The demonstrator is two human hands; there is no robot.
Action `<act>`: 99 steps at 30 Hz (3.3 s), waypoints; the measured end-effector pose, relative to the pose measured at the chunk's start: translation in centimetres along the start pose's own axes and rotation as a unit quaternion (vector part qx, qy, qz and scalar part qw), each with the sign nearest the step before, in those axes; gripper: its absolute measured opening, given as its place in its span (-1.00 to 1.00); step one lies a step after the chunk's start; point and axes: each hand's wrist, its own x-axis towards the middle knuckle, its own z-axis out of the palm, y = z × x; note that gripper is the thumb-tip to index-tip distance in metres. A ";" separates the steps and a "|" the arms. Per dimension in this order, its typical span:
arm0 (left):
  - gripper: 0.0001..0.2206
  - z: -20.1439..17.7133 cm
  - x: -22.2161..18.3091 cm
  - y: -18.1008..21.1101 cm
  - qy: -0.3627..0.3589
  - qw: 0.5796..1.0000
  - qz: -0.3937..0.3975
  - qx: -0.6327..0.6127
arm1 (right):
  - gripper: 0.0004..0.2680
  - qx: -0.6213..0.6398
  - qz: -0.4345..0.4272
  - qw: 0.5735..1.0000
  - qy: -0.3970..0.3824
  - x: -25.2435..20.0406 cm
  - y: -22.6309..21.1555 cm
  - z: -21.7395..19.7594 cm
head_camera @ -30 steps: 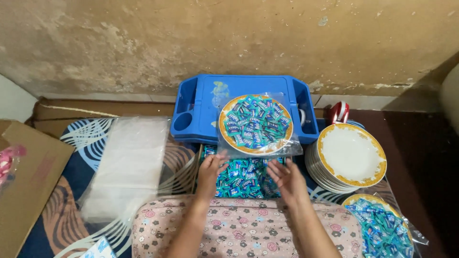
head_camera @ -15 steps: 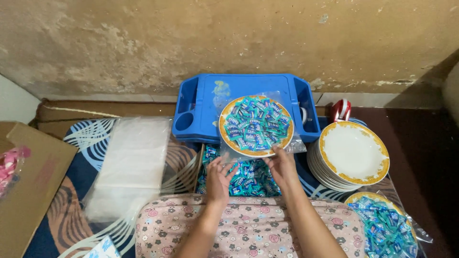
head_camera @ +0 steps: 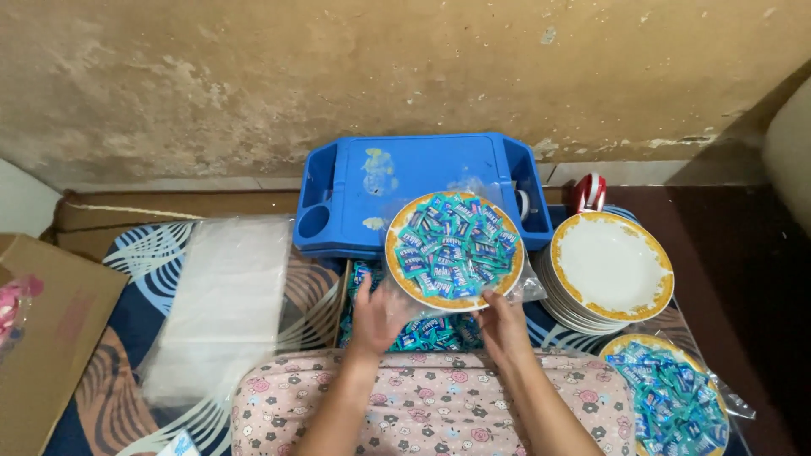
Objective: Arranging small blue packets onto a decorative plate and then sliding the plate into a clear plastic bag for packaging.
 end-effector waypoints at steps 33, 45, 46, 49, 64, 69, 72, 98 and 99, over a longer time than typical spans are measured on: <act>-0.56 12.5 11.6 -37.9 -0.236 0.509 -0.165 0.811 | -0.67 -0.144 -0.171 0.905 0.362 -18.2 -25.6 -30.2; -0.17 -4.2 21.9 -46.0 -0.193 0.409 -0.315 0.835 | -0.67 -0.110 -0.101 0.905 0.398 -15.3 -19.1 -38.3; -0.17 -2.4 20.7 -45.0 -0.188 0.411 -0.314 0.835 | -0.67 -0.112 -0.097 0.907 0.394 -14.8 -18.9 -38.6; -0.25 1.4 18.3 -42.8 -0.185 0.372 -0.275 0.867 | -0.68 -0.135 -0.093 0.906 0.391 -14.0 -18.2 -38.9; -0.09 -2.6 24.1 -25.7 0.064 0.582 -0.145 0.798 | -0.61 -0.420 -0.303 0.791 0.324 -0.8 -20.7 -25.5; 0.07 1.3 23.7 -28.0 0.107 0.640 -0.027 0.761 | -0.22 -0.481 -0.127 0.821 0.280 11.6 -15.7 -29.1; 0.03 -1.1 25.5 -29.1 0.102 0.626 0.003 0.773 | -0.37 -0.451 -0.179 0.834 0.264 12.3 -14.2 -27.9; -0.29 7.5 8.9 -10.7 0.055 0.780 0.277 0.558 | -0.50 -0.315 -0.299 0.893 0.117 3.9 -11.4 -0.3; -0.28 7.1 8.3 -8.4 0.070 0.771 0.289 0.564 | -0.48 -0.325 -0.292 0.896 0.082 5.0 -9.8 0.7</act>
